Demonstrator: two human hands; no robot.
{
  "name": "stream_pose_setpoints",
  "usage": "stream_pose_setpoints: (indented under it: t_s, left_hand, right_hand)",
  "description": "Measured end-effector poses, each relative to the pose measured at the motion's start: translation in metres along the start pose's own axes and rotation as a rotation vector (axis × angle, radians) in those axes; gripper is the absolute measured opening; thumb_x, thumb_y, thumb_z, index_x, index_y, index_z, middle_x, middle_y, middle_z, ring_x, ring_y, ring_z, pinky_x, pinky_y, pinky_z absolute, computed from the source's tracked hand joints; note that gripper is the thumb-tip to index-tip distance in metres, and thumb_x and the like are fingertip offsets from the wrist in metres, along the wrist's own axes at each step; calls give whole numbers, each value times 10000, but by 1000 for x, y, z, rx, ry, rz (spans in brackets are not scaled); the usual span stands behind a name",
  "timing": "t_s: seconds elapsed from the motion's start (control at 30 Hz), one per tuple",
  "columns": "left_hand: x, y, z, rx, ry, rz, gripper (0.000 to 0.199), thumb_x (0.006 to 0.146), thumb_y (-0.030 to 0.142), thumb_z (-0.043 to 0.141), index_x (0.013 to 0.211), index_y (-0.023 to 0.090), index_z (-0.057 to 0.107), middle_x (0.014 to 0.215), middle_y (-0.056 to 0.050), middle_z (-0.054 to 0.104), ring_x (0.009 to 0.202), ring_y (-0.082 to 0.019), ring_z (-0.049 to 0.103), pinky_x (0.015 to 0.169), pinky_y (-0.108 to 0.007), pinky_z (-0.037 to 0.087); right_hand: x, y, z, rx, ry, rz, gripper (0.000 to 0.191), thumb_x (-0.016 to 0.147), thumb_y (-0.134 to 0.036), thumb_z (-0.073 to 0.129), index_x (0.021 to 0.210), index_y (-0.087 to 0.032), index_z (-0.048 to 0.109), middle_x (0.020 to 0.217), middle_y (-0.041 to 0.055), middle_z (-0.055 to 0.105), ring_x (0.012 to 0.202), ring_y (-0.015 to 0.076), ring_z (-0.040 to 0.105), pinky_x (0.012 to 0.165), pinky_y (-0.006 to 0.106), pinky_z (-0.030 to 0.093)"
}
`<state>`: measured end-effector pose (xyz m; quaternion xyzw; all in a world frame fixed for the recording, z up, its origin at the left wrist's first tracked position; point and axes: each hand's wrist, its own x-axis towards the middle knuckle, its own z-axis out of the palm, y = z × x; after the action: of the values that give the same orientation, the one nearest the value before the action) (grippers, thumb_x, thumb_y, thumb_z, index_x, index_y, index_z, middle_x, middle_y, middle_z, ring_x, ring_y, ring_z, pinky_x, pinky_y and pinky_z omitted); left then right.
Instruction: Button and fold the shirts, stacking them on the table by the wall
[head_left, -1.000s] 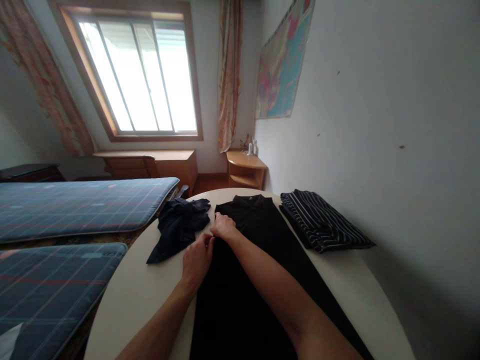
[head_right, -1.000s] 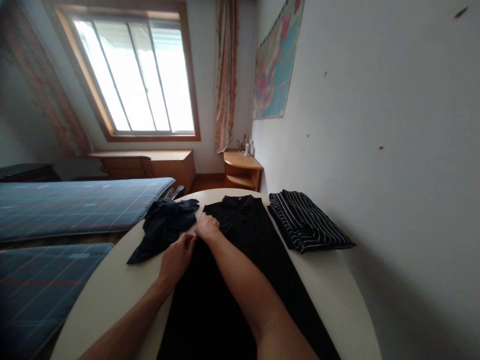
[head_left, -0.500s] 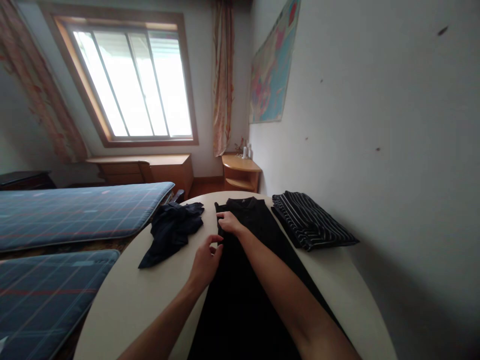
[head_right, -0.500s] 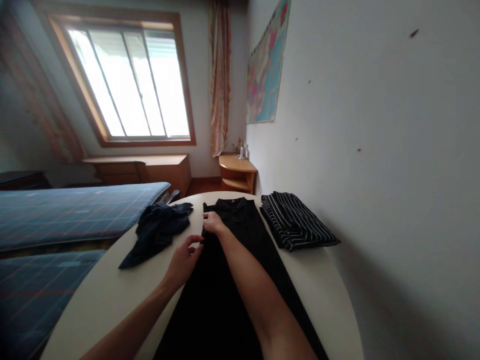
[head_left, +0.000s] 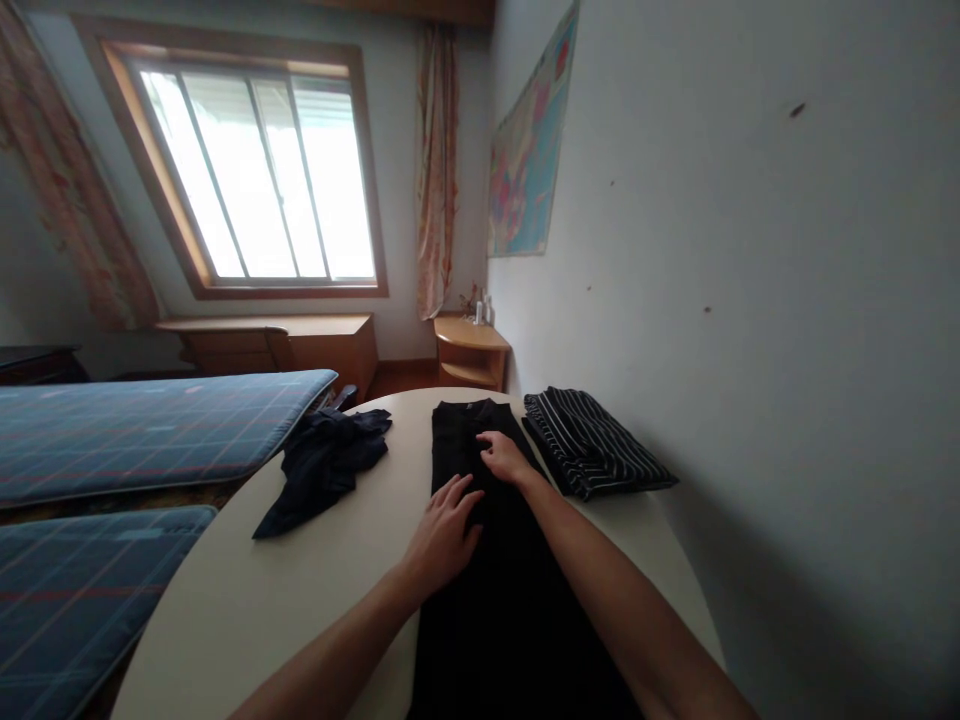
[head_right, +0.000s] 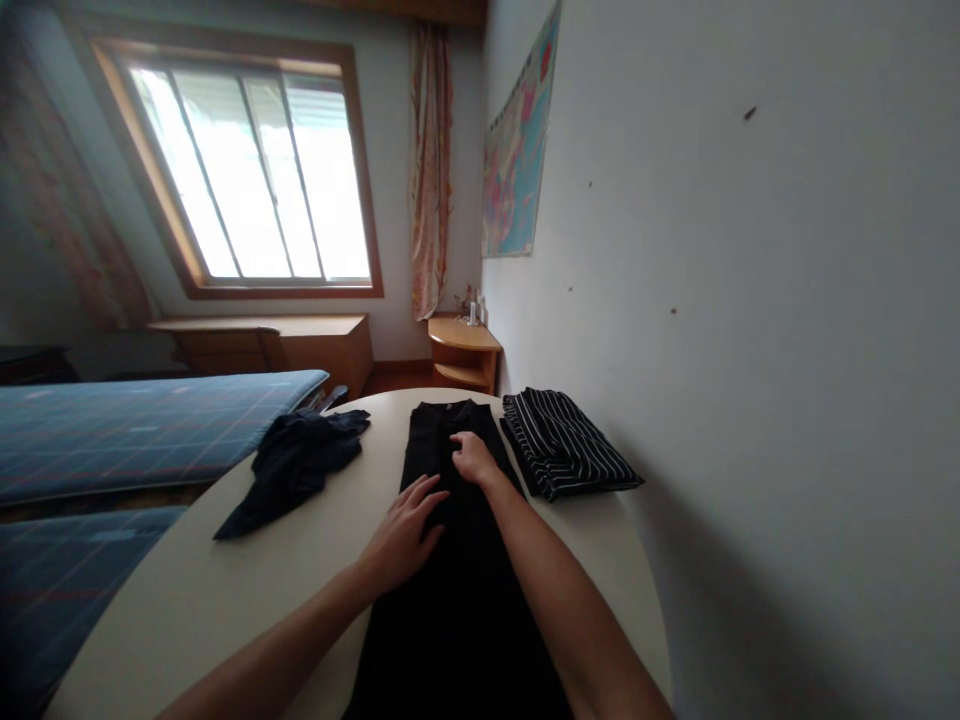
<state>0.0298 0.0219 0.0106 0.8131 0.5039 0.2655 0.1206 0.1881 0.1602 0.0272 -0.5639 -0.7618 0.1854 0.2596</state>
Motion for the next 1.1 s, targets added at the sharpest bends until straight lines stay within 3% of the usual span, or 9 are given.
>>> stream_pose_setpoints:
  t_s: [0.07, 0.2, 0.33, 0.47, 0.57, 0.7, 0.83, 1.0, 1.1]
  left_hand:
    - [-5, -4, 3, 97, -68, -28, 579, 889, 290, 551, 1450, 184, 455, 1600, -107, 301, 1490, -298, 221, 1203, -490, 243]
    - [-9, -9, 8, 185, -162, -49, 656, 953, 426, 468, 1535, 163, 318, 1627, -133, 202, 1506, -296, 135, 1211, -488, 203]
    - [-7, -16, 8, 216, -195, -18, 667, 968, 499, 428, 1538, 173, 309, 1630, -134, 182, 1507, -292, 121, 1208, -482, 197]
    - [2, -33, 0, 198, -235, 23, 677, 966, 542, 417, 1538, 197, 306, 1634, -120, 177, 1511, -275, 96, 1206, -474, 190]
    - [12, -46, -9, 179, -272, 61, 677, 963, 540, 421, 1531, 185, 319, 1632, -123, 184, 1512, -266, 96, 1210, -456, 172]
    - [17, -51, -19, 172, -264, 67, 643, 953, 505, 462, 1495, 168, 381, 1616, -141, 243, 1503, -277, 167, 1203, -449, 203]
    - [-2, -33, -30, 214, -195, 41, 479, 932, 378, 512, 1368, 182, 524, 1536, -135, 400, 1409, -288, 384, 1153, -425, 312]
    - [-41, 0, -55, 229, -244, 18, 289, 864, 413, 601, 1083, 228, 640, 1138, -89, 630, 1087, -278, 600, 952, -385, 466]
    - [-59, 7, -65, 179, -325, 0, 433, 811, 366, 645, 1223, 249, 586, 1067, -66, 656, 1015, -267, 624, 890, -353, 472]
  right_hand:
    - [-13, 5, -6, -46, 11, -6, 396, 847, -113, 521, 1207, -143, 685, 1284, 112, 650, 1144, 212, 623, 1046, 327, 435]
    - [-40, 11, -13, -184, -33, -101, 299, 906, -268, 545, 1122, -173, 728, 1211, 105, 683, 1177, 245, 583, 1057, 361, 407]
    - [-60, 20, -8, -293, -120, -203, 485, 960, -431, 477, 1357, -176, 589, 1422, 123, 551, 1349, 261, 447, 1134, 397, 314]
    - [-69, 23, 3, -312, -201, -161, 632, 971, -529, 409, 1510, -199, 392, 1582, 106, 336, 1484, 288, 221, 1194, 476, 165]
    - [-67, 17, 12, -332, -173, -95, 644, 978, -529, 375, 1529, -197, 354, 1604, 107, 285, 1498, 301, 170, 1197, 492, 123]
    - [-60, 8, 19, -334, -140, -34, 654, 973, -529, 380, 1534, -194, 344, 1607, 108, 275, 1497, 311, 163, 1197, 490, 105]
    - [-58, 10, 21, -281, -57, -64, 577, 960, -491, 440, 1479, -241, 440, 1579, 81, 351, 1482, 276, 221, 1194, 475, 135]
    - [-65, 13, 16, -214, 7, -169, 340, 915, -328, 546, 1228, -257, 658, 1460, 48, 519, 1445, 251, 307, 1187, 487, 160]
    - [-71, 11, 12, -156, 8, -251, 279, 879, -246, 590, 1141, -226, 683, 1282, 50, 658, 1390, 239, 399, 1174, 455, 228]
